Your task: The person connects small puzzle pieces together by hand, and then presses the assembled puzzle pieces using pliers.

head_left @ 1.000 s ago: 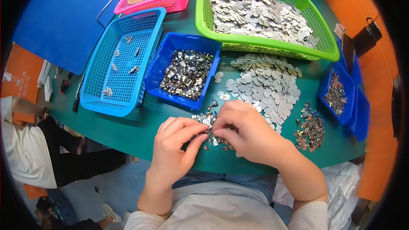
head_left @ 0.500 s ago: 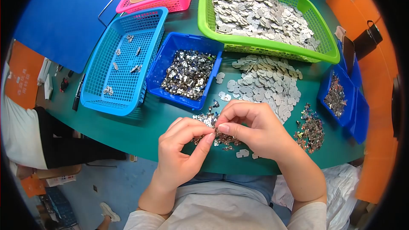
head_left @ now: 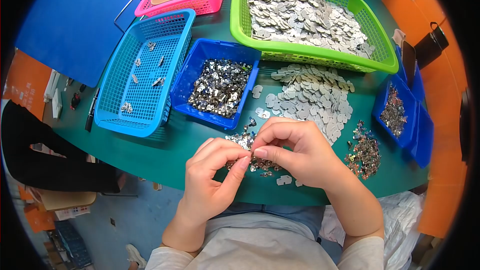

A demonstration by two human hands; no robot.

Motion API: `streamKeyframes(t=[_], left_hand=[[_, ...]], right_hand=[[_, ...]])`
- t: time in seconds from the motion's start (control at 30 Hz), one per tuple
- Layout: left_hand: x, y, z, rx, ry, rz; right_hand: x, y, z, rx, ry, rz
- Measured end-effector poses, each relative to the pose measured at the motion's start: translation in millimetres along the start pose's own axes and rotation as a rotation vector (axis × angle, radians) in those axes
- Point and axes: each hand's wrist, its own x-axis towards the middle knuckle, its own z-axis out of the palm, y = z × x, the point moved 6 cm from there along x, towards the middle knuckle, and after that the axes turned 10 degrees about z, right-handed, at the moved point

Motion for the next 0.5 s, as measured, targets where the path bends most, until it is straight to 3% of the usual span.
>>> streamKeyframes(t=[0.2,0.27,0.37,0.5], left_hand=[[0,0,0,0.114,0.015,-0.003],[1,-2,-1,0.185,0.013,0.004],[4,-1,-3,0.394,-0.030,0.071],[-1,-6,-13,0.424,-0.055,0.039]], right_hand=[[-1,6,3,0.027,0.036,0.066],[-2,-1,0,-0.243,0.143,-0.127],[-3,-5,-5,-0.513,0.286,-0.239],[-10,-12,-22,-0.698,0.278,-0.192]])
